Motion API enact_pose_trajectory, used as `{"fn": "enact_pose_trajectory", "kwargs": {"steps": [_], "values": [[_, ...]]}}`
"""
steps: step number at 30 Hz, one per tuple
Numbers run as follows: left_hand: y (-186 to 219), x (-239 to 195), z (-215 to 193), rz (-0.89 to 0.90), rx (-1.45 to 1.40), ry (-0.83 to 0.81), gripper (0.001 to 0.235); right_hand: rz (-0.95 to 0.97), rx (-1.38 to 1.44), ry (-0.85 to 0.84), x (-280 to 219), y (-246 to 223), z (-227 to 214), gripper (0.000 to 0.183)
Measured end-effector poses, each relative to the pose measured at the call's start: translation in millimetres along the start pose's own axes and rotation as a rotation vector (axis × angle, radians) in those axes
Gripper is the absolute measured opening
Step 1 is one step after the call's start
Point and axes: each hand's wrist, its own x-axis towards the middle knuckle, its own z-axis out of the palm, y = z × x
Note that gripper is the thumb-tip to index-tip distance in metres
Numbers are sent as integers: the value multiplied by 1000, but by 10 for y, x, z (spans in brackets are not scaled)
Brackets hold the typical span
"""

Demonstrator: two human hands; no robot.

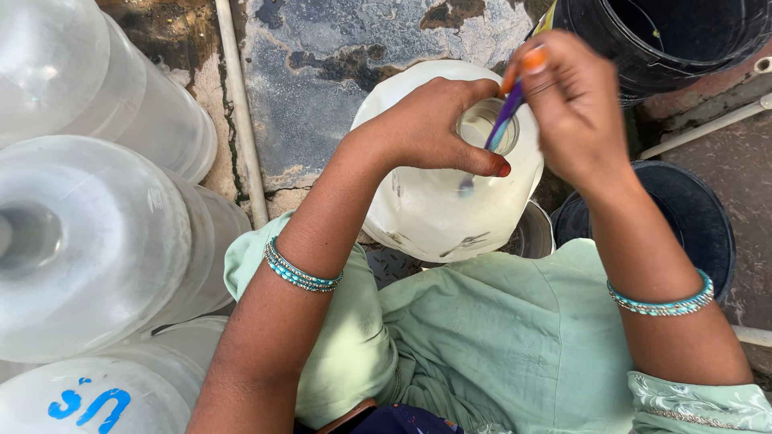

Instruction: The person scrubs the inside of a white plastic water jug with a toothbrush, then adds small stones and a yellow sponge into the jug. The person continues to scrub the inside of the jug with the toothbrush and then wipes the outside of the jug with the yellow sponge.

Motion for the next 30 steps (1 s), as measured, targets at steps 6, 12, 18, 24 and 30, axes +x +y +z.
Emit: {"fn": "enact_pose_trajectory", "kwargs": {"steps": [6,12,18,24,30], "values": [[-13,7,51,21,42,-5,76,-41,97,214,-224,-46,-319,35],[-61,41,72,85,27,6,79,55,-84,87,-239,161,-77,42],[-76,49,106,93,33,34,81,96,212,55,-149,384,-83,39],[-109,72,139,76,64,40,83,-9,1,225,-420,343,-520,38],[-115,68,99,97,40,29,82,-50,-88,79,-326,402,-163,45]]}}
